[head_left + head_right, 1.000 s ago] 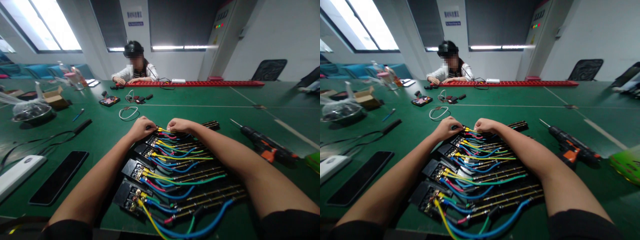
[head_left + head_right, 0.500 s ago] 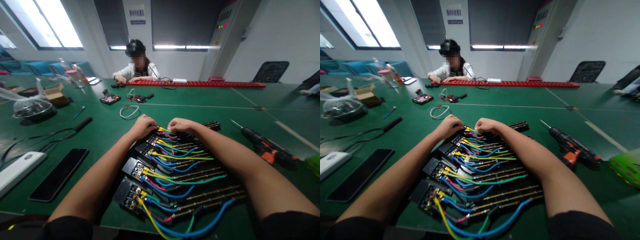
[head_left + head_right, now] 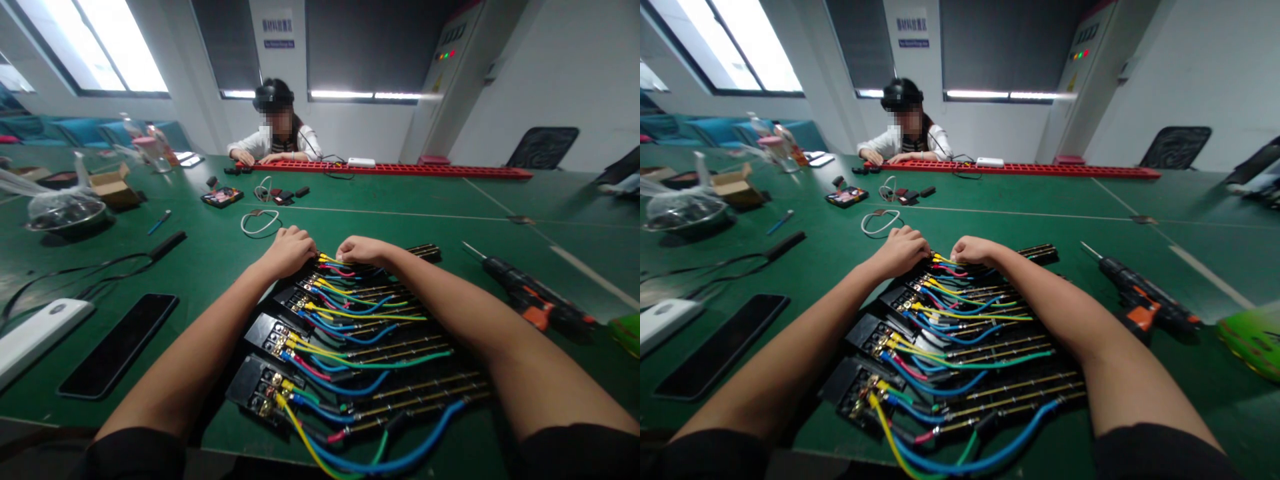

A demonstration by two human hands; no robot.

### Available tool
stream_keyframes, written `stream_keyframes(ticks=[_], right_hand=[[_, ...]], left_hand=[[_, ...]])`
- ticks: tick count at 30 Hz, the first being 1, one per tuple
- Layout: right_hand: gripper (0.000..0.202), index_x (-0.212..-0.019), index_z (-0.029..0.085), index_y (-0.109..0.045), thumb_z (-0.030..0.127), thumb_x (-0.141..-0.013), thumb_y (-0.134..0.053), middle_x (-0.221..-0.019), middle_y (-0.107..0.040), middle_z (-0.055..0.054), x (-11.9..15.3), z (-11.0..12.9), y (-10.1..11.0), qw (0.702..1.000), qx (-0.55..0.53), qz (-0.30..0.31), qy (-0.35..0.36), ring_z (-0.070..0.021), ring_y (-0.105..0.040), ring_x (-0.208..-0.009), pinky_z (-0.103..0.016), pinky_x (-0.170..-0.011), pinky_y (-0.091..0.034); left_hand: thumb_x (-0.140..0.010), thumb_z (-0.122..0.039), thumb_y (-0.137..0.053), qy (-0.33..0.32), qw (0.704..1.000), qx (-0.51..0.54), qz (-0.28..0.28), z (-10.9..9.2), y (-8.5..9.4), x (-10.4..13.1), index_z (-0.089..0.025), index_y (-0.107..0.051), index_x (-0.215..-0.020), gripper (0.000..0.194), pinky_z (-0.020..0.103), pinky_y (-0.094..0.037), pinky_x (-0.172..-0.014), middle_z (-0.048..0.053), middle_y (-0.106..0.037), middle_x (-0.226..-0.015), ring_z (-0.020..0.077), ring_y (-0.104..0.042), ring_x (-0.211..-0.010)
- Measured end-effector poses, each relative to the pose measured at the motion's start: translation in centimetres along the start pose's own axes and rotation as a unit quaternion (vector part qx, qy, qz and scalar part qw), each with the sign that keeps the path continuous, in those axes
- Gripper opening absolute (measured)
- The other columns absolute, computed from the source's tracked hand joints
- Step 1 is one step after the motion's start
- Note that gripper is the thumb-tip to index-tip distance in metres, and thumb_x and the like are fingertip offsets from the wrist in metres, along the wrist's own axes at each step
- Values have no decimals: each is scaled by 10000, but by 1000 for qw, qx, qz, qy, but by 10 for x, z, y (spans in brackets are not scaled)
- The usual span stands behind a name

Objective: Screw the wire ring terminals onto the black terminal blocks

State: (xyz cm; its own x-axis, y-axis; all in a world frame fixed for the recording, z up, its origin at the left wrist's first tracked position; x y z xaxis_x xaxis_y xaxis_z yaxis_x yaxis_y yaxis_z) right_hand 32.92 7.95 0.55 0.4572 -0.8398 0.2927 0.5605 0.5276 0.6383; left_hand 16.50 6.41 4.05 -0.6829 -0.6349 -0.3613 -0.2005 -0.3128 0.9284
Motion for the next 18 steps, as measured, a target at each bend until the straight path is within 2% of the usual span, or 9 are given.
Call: stream_keyframes(ticks=[7,18], right_hand=[[95,-733,140,-630,221,-752,-585,-593,-467,50,-2,-2,-1,1000,-4,9,5,-82,-350,-550,-242,-569,-290],[77,-718,147,-615,217,-739,-588,-587,-447,52,-3,-3,0,1000,-5,14,7,-83,-337,-548,-242,-564,-279]], left_hand=[[-968,-284,-555,0,1000,-21,19,-3,0,-1,-186,-691,-955,168,416,-326,-857,101,-664,-959,274,-503,-979],[-1001,-301,-500,-31,999,-42,16,-10,4,0,-173,-678,-967,222,444,-308,-866,112,-649,-959,289,-488,-981]])
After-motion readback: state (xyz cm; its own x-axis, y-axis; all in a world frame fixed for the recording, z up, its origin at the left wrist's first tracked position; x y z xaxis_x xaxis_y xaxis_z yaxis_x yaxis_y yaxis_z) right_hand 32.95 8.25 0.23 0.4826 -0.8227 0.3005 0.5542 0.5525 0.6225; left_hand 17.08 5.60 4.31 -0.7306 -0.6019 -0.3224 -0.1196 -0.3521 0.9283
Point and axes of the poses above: each hand's wrist, its own x-axis away from the middle knuckle, its own y-axis out of the back of the hand, z = x × y, the point moved 7 cm from there along -x, towards the middle knuckle
